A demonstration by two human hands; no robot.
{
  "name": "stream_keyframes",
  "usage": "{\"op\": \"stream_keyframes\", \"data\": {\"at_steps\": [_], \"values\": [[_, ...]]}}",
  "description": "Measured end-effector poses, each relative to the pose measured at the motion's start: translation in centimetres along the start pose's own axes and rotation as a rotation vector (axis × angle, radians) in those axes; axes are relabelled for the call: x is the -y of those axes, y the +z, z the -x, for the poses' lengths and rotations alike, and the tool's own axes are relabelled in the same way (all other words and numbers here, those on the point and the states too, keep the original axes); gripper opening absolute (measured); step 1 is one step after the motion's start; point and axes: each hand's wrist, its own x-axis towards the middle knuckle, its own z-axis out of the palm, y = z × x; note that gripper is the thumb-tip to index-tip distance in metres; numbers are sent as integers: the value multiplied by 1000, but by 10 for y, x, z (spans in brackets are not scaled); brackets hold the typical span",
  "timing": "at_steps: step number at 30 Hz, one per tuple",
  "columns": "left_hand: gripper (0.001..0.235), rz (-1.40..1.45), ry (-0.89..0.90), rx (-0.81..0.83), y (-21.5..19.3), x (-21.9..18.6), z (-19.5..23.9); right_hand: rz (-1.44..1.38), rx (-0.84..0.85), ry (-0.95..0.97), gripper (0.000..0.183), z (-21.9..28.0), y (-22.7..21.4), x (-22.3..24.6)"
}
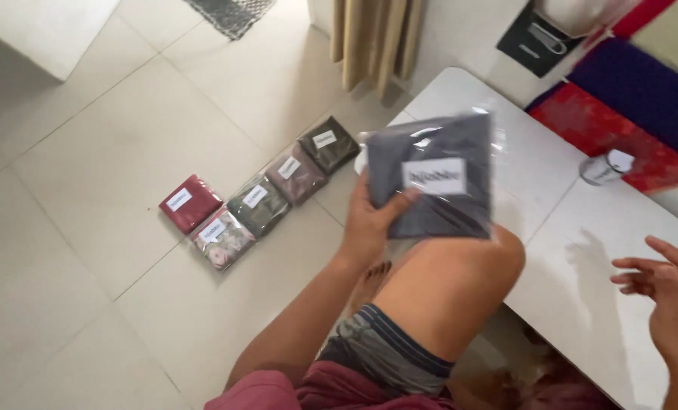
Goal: The person folds a dark gray cloth and places it into a clear plastic bag, sealing it with a label. They then unfold a mustard-yellow cloth, smooth it out on a white table, and use a lint roller to clean the surface before folding it.
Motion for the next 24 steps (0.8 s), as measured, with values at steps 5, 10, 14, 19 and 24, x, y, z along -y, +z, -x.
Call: {"op": "stream_keyframes", "data": {"at_steps": [5,10,14,19,24], "values": [[55,-202,-53,-607,-197,-3,-56,465,59,97,43,-8,-1,-59],[54,-505,-131,-809,-403,2,-112,519,59,415,49,-11,13,-95],[86,-541,-114,-932,-543,39,-153,641,112,580,52,-3,5,-127],[89,-724,-229,-1001,-571,46,-189,660,43,673,57,23,-27,-165],[81,-1446,-306,-845,-609,49,-167,665,-67,596,69,91,-81,-151]]}}
